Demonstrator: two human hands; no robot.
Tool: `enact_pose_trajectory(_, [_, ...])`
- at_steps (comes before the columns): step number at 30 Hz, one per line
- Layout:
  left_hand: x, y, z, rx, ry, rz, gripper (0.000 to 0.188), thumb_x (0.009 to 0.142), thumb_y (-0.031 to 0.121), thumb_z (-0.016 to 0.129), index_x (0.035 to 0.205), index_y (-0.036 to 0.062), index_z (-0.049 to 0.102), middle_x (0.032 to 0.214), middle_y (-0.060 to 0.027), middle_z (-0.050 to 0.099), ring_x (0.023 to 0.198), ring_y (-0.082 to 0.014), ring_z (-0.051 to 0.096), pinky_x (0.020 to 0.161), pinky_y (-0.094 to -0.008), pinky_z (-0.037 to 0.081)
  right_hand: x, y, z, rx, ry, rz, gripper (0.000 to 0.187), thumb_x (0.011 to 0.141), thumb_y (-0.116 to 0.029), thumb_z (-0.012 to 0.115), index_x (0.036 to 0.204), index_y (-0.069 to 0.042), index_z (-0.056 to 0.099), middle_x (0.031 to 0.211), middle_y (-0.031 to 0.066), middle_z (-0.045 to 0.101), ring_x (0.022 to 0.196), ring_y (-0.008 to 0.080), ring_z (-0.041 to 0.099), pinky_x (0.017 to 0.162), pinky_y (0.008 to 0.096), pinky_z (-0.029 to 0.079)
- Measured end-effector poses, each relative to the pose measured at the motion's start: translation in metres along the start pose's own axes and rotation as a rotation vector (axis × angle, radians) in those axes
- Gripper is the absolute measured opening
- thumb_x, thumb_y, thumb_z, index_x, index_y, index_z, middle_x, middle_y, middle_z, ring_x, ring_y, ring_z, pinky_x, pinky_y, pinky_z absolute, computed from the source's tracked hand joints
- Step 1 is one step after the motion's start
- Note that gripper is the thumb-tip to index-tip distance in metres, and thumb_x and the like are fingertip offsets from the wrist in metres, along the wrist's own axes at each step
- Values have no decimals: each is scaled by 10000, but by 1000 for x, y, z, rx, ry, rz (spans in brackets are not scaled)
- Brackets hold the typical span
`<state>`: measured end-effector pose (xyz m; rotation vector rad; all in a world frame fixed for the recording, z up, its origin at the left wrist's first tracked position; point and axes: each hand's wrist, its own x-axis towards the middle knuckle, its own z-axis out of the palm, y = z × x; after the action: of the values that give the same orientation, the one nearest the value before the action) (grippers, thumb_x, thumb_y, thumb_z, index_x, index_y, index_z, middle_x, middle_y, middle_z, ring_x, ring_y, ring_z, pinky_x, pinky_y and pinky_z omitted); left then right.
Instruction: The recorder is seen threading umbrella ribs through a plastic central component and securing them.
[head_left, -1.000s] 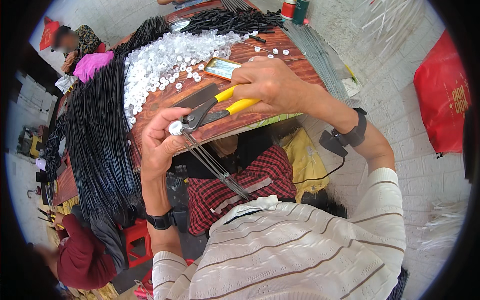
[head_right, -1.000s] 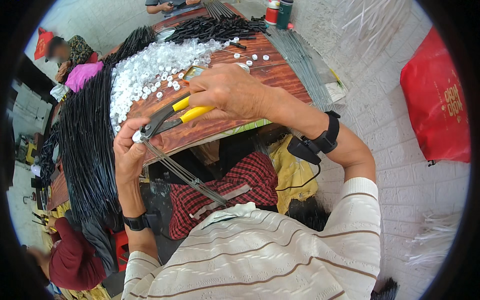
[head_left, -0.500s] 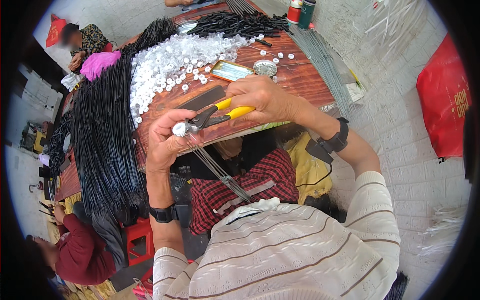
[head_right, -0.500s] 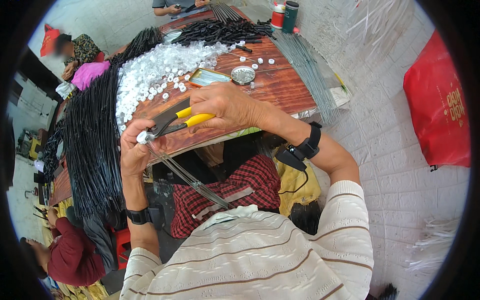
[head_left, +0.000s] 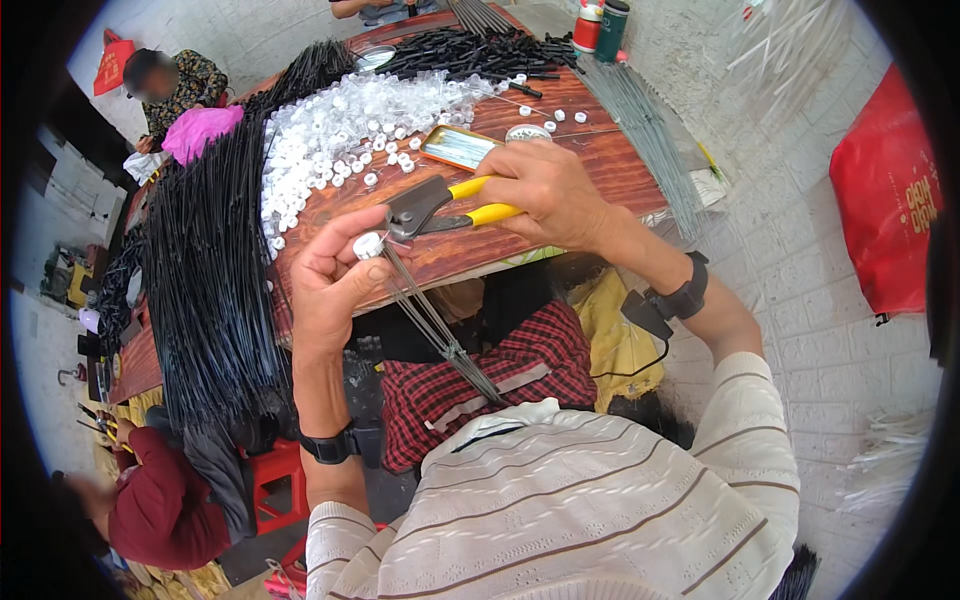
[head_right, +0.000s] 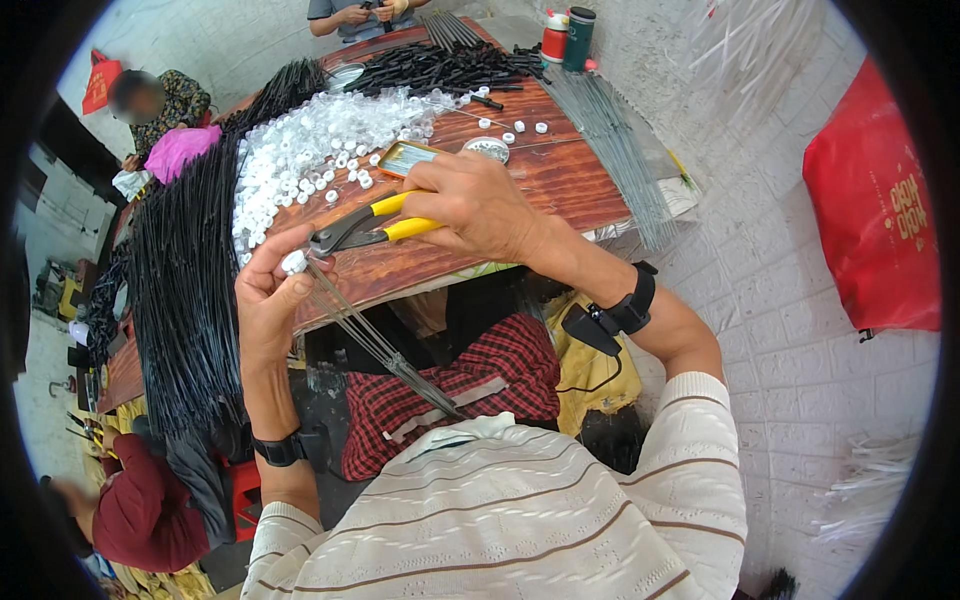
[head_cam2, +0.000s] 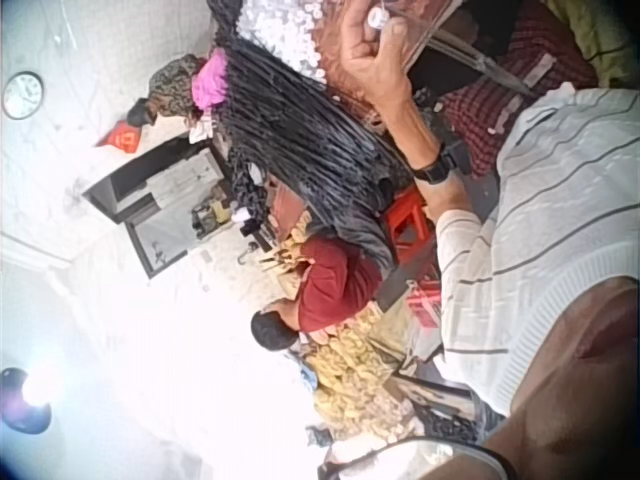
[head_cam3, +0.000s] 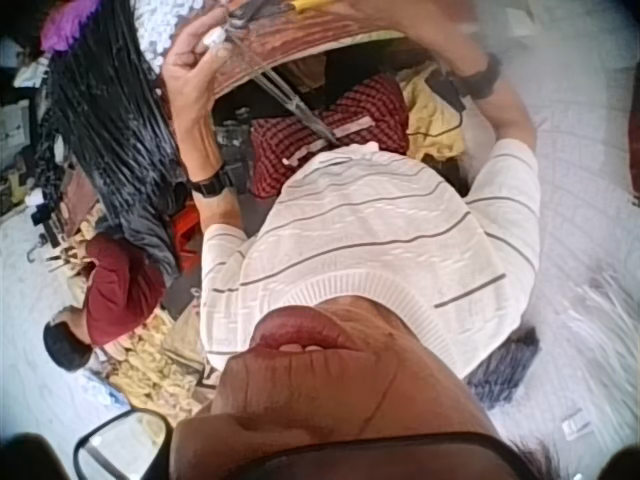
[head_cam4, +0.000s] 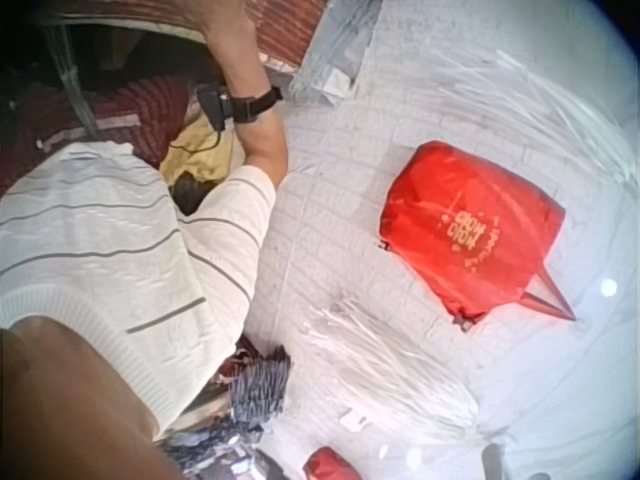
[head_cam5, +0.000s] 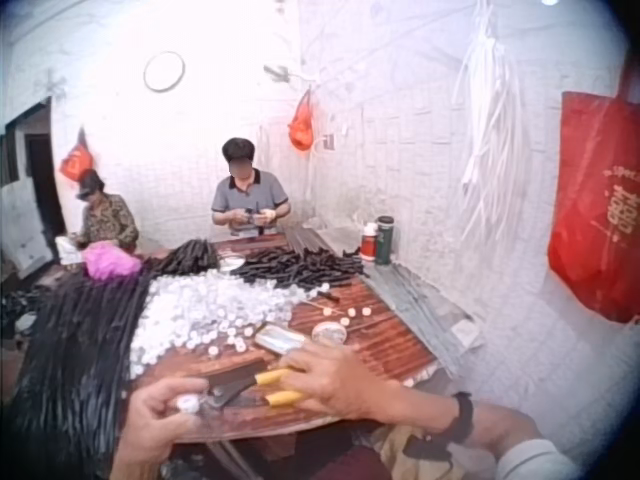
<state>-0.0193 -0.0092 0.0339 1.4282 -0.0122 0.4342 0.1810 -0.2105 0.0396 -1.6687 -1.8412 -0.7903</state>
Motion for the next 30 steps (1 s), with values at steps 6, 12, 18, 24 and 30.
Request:
enact_pose_trajectory(6, [-6,13,27,127,171,-37,486,825,30,731,1262,-73,544,1037,-147,690,944,-154,668,791,-248,541,-44,7,27,401,-18,316,233,814,-299,727,865,-76,685,807,67,637,744,277,621,621,403,456])
enact_pose_trajectory(12, [-4,13,56,191,300,46,438,837,-46,695,1250,-74,550,988,-104,687,888,-87,638,756,-189,502,-81,20,42,112,-260,451,320,814,-378,722,897,-70,702,813,75,637,755,277,620,653,409,489])
enact_pose_trajectory(18, [4,9,67,275,345,75,429,841,-44,700,1245,-66,559,853,4,611,735,-8,525,659,-135,415,-90,17,49,-25,-321,397,288,788,-367,737,880,-99,683,877,61,631,817,287,614,715,408,494])
enact_pose_trajectory(24, [3,2,44,176,271,27,430,842,-48,680,1251,-42,547,1018,-91,686,882,-84,632,761,-203,507,-39,-21,18,477,-182,460,178,848,-199,683,975,-73,689,949,70,676,908,238,656,816,385,508])
enact_pose_trajectory(30, [-1,-18,-11,-82,89,34,596,826,165,772,1317,-47,508,1071,-165,687,906,-191,682,820,-311,562,6,-97,-52,1077,-67,391,151,867,-141,633,993,-80,690,828,42,693,713,195,675,648,357,532])
